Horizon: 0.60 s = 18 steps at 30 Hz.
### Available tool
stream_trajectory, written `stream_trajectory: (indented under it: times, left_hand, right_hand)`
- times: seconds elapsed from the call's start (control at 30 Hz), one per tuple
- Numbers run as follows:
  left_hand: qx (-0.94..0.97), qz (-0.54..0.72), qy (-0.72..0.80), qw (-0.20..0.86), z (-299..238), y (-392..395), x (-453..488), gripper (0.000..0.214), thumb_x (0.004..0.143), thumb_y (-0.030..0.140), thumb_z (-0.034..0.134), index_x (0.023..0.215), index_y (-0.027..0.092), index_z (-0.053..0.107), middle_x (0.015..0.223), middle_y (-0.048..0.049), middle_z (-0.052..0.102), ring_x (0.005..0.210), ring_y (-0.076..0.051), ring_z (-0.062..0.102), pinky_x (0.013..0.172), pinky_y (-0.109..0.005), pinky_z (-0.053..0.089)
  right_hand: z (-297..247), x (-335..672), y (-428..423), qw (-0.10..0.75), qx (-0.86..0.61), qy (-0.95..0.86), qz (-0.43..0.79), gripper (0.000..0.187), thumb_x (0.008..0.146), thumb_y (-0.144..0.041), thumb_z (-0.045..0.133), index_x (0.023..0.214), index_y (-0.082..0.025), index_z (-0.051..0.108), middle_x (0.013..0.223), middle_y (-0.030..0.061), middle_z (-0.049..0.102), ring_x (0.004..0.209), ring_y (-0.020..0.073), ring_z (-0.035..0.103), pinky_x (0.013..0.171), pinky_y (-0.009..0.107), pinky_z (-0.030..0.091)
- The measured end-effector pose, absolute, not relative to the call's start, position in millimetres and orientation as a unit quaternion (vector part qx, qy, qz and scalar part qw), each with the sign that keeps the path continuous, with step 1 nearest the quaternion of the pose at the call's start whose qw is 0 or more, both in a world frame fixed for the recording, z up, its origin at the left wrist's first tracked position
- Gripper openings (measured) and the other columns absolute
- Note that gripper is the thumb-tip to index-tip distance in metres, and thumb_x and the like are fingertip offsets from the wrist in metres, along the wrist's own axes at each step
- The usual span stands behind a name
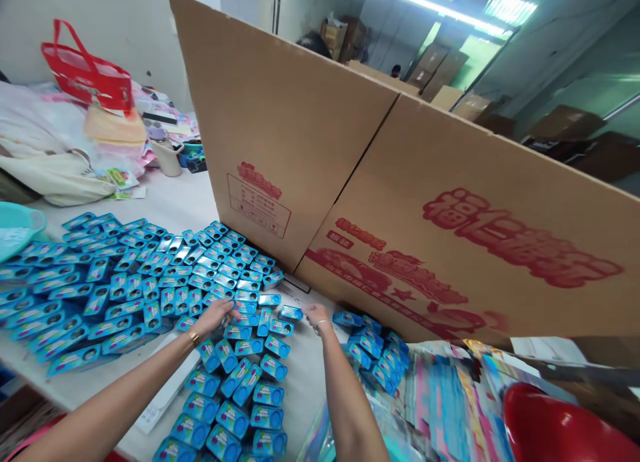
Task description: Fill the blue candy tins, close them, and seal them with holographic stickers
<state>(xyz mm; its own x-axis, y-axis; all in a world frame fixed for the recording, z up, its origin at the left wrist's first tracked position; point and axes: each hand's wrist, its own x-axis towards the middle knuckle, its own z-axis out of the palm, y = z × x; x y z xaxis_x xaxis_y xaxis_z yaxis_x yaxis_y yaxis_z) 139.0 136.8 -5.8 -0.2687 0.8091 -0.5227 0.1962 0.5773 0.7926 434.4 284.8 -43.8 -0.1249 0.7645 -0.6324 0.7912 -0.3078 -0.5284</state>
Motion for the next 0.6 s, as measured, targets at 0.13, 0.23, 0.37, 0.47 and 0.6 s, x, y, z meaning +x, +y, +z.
stream_trajectory:
  times: [0.13, 0.23, 0.37, 0.47, 0.6]
  left_hand:
    - [0.391, 0.164, 0.79, 0.443, -1.7, 172.0, 134.7, 0.039, 0.094, 0.044, 0.047, 0.086, 0.012, 0.067, 0.079, -0.0065, 0.07, 0.07, -0.016, 0.064, 0.072, -0.032, 0.051]
    - [0.417, 0.068, 0.806, 0.415, -0.2, 200.6, 137.3, 0.031, 0.092, 0.041, 0.057, 0.102, 0.013, 0.064, 0.101, -0.0067, 0.067, 0.092, -0.018, 0.064, 0.084, -0.039, 0.052]
    - [0.431, -0.04, 0.799, 0.418, -0.3, 227.2, 143.2, 0.029, 0.091, 0.035, 0.059, 0.11, 0.014, 0.062, 0.109, -0.0077, 0.064, 0.095, -0.019, 0.064, 0.083, -0.039, 0.054]
    - [0.432, -0.101, 0.79, 0.424, -2.1, 240.3, 146.4, 0.028, 0.091, 0.034, 0.06, 0.11, 0.014, 0.062, 0.106, -0.0068, 0.065, 0.093, -0.019, 0.064, 0.081, -0.038, 0.055]
    - [0.427, -0.139, 0.799, 0.399, -6.1, 250.2, 150.7, 0.03, 0.09, 0.034, 0.061, 0.113, 0.014, 0.061, 0.112, -0.0079, 0.063, 0.098, -0.02, 0.063, 0.084, -0.04, 0.054]
  right_hand:
    - [-36.0, 453.5, 259.8, -0.104, 0.65, 0.49, -0.572, 0.024, 0.093, -0.027, 0.053, 0.114, -0.015, 0.057, 0.101, 0.0052, 0.066, 0.079, 0.0131, 0.065, 0.069, 0.029, 0.056]
    - [-34.7, 453.8, 240.3, -0.129, 0.641, 0.445, -0.612, 0.028, 0.09, -0.01, 0.044, 0.116, -0.016, 0.053, 0.094, 0.0031, 0.068, 0.072, 0.0095, 0.066, 0.066, 0.022, 0.054]
    - [-36.0, 441.1, 228.0, -0.089, 0.65, 0.428, -0.621, 0.025, 0.093, -0.013, 0.043, 0.117, -0.015, 0.05, 0.08, -0.0003, 0.065, 0.057, 0.0078, 0.059, 0.056, 0.021, 0.051]
    - [-37.7, 433.4, 229.9, -0.028, 0.665, 0.436, -0.605, 0.022, 0.094, -0.029, 0.052, 0.111, -0.014, 0.055, 0.078, -0.0017, 0.061, 0.051, 0.0064, 0.051, 0.048, 0.02, 0.045]
    - [-40.2, 423.3, 234.9, 0.048, 0.674, 0.456, -0.579, 0.023, 0.093, -0.035, 0.057, 0.102, -0.013, 0.059, 0.079, -0.0013, 0.06, 0.056, 0.0065, 0.053, 0.05, 0.02, 0.047]
